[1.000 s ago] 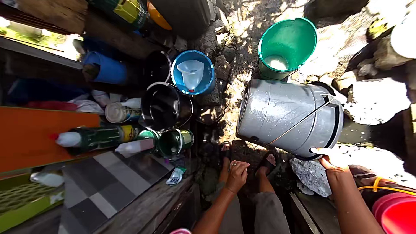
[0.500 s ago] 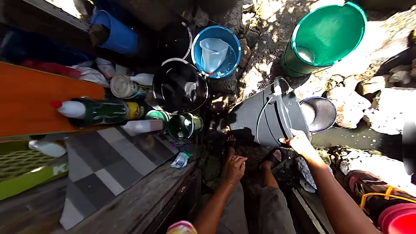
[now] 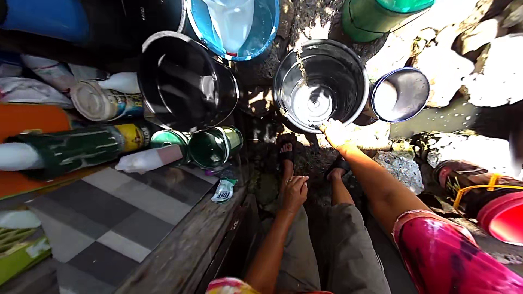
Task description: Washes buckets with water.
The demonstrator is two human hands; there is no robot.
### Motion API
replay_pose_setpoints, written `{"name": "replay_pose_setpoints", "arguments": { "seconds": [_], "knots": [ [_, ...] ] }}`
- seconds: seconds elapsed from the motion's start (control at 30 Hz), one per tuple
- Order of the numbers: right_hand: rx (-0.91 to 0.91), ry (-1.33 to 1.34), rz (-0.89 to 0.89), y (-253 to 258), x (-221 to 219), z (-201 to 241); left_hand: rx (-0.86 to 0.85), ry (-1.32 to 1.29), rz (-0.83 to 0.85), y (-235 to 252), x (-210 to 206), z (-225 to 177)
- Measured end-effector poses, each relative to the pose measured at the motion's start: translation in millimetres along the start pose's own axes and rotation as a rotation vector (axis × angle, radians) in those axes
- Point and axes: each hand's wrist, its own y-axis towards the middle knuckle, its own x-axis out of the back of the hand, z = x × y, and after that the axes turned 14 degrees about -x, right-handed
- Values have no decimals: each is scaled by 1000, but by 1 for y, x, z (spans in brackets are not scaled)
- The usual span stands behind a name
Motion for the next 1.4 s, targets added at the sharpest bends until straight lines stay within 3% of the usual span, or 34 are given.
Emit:
{"name": "replay_pose_setpoints", "arguments": {
  "seconds": [0.17, 0.27, 0.37, 0.5, 0.6, 0.73, 0.87, 1.13, 1.27, 1.4],
  "knots": [
    [-43, -32, 120, 9, -39, -10, 61, -45, 50, -2, -1, 7],
    [-114, 149, 170, 0, -46, -11, 159, -90, 98, 0, 8, 9],
    [-192, 685, 69, -24, -39, -11, 234, -139, 71, 3, 21, 8],
    [-442, 1375, 110, -41, -21, -12, 297, -203, 25, 12, 38, 9],
    [-499, 1726, 198, -40, 4, 6, 337, -209, -8, 6, 47, 11],
    [-322, 1780, 261, -28, 15, 10, 357, -210, -46, 0, 53, 22],
    [-326, 1602, 132, -27, 32, 32, 388, -277, -152, -11, 52, 38],
    [-674, 1209, -131, -1, 50, 67, 588, -424, -355, -35, 73, 71],
    [-666, 1262, -156, 5, 41, 72, 642, -418, -398, -48, 87, 87],
    [-618, 1508, 21, 6, 30, 75, 730, -471, -570, -59, 94, 112]
  ]
}}
